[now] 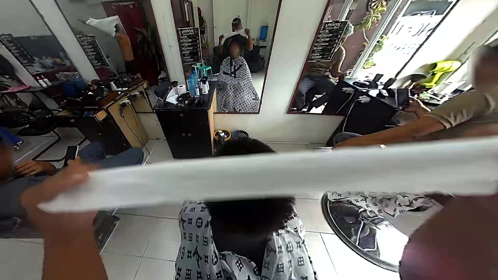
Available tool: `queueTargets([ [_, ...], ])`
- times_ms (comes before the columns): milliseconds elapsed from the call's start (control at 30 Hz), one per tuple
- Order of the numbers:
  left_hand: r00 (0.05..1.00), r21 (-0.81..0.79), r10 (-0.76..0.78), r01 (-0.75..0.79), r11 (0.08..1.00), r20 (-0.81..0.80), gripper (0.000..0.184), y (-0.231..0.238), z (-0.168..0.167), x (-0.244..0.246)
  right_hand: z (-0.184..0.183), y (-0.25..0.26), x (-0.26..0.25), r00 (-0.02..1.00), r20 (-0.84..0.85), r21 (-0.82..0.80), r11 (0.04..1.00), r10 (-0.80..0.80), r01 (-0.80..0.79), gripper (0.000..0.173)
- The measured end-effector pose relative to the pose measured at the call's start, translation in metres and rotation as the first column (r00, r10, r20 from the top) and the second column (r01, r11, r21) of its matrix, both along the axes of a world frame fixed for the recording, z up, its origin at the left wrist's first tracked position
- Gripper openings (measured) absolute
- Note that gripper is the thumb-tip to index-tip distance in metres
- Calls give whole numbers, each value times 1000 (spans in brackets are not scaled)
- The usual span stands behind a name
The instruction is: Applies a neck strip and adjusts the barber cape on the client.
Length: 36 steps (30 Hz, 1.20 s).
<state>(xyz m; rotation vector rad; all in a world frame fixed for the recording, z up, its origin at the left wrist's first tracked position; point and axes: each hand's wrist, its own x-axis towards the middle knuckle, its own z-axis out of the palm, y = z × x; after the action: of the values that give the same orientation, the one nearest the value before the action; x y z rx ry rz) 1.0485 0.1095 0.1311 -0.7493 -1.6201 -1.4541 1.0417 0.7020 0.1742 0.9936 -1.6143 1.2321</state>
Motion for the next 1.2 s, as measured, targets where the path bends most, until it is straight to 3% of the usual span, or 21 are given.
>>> queueTargets([
  [67,987,157,-159,153,976,25,14,34,22,-53,7,-15,-45,954,-283,-52,995,-101,90,16],
  [133,976,241,-155,114,964,156,22,69,16,-111,-2,-38,-86,941,-290,-54,984,-177,169,18],
  [200,890,115,46,-110,987,453,23,91,-26,-164,-50,-51,-128,965,9,25,965,-261,261,18],
  [233,786,-35,159,-173,984,597,26,95,-58,-184,-84,-52,-146,902,248,175,932,-353,316,18],
  [267,672,-228,283,-172,958,684,26,95,-93,-192,-117,-49,-159,758,476,373,883,-447,286,20],
  [300,587,-412,393,-110,905,708,26,93,-125,-188,-150,-44,-165,590,622,514,837,-516,190,24],
  [367,556,-613,526,-36,789,644,25,82,-183,-173,-208,-37,-154,390,738,570,818,-551,77,26],
  [467,524,-607,528,-28,794,668,21,97,-180,-114,-257,-39,-117,321,830,469,882,-456,41,35],
  [533,632,-525,470,-114,843,617,21,97,-193,-89,-271,-48,-90,296,867,376,916,-402,141,40],
  [633,721,-391,404,-198,899,563,23,94,-208,-72,-277,-62,-66,351,848,259,888,-398,381,22],
  [700,742,-369,474,-322,872,473,27,96,-211,-61,-277,-68,-55,383,840,180,864,-383,469,13],
  [767,737,-316,553,-457,832,389,29,97,-216,-53,-275,-71,-48,458,832,50,865,-312,499,16],
  [833,719,-171,519,-502,848,463,30,99,-219,-38,-265,-74,-33,551,816,-109,889,-175,445,30],
  [900,718,5,343,-434,901,606,45,109,-212,-10,-250,-79,-9,598,797,-173,916,-86,362,44],
  [967,702,124,126,-295,947,701,63,125,-201,22,-239,-90,18,638,770,-161,957,-31,241,41],
  [1067,669,183,-99,-57,982,737,47,157,-194,50,-236,-121,43,662,740,-160,987,119,0,21],
  [1200,648,108,-94,18,994,755,28,204,-196,52,-251,-167,47,751,656,-21,997,71,-75,11],
])
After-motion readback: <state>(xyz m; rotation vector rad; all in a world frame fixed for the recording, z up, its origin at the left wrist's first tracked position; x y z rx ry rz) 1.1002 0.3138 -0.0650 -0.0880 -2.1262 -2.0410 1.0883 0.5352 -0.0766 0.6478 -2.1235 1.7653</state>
